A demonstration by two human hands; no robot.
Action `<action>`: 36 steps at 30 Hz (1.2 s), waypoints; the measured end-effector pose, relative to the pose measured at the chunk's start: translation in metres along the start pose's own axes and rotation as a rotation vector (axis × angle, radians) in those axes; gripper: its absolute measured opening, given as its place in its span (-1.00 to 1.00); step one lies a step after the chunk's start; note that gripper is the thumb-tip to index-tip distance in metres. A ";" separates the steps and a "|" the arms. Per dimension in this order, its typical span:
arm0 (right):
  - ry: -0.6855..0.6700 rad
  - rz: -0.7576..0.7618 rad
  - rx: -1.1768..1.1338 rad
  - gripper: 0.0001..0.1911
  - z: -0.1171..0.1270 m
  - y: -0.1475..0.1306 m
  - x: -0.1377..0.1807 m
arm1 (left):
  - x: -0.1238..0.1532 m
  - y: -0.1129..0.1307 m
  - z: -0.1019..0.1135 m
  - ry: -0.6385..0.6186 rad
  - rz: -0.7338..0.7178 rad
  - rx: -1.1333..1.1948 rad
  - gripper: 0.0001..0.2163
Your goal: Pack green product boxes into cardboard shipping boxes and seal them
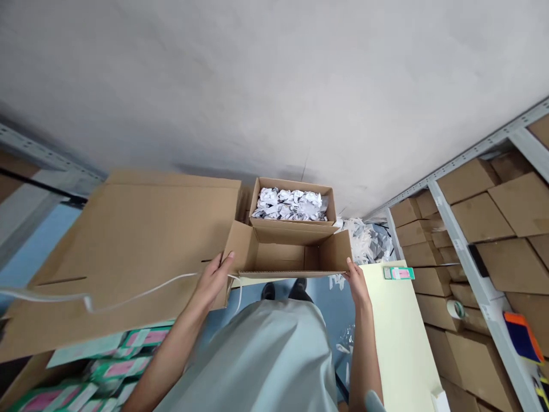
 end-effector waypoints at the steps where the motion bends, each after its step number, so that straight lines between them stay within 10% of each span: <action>1: -0.016 0.003 0.022 -0.24 -0.005 -0.004 -0.004 | -0.002 -0.002 0.003 0.016 -0.006 0.005 -0.48; 10: 0.069 0.339 0.386 -0.03 -0.015 -0.103 -0.063 | -0.023 0.022 0.006 0.080 -0.175 -0.035 -0.24; 16: -0.374 0.779 0.581 -0.35 -0.187 -0.200 -0.065 | -0.047 0.098 -0.027 0.106 -0.587 -0.273 -0.46; 20: -0.690 0.922 1.082 -0.58 -0.322 -0.189 -0.046 | -0.058 0.100 -0.043 0.084 -0.659 -0.413 -0.64; 24: -0.745 0.979 1.349 -0.58 -0.400 -0.158 -0.040 | -0.057 0.073 -0.047 0.102 -0.644 -0.480 -0.66; 36: -0.750 1.061 1.689 -0.70 -0.430 -0.111 -0.032 | -0.058 0.067 -0.031 0.176 -0.676 -0.368 -0.57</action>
Point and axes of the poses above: each hand's wrist, its own x-axis away from the middle knuckle, its own z-axis out of the back of the hand, y = z × x, the point moved 8 cm from there along -x, towards the middle knuckle, and after that the axes turned 10 degrees about y, right-handed, at the moved point
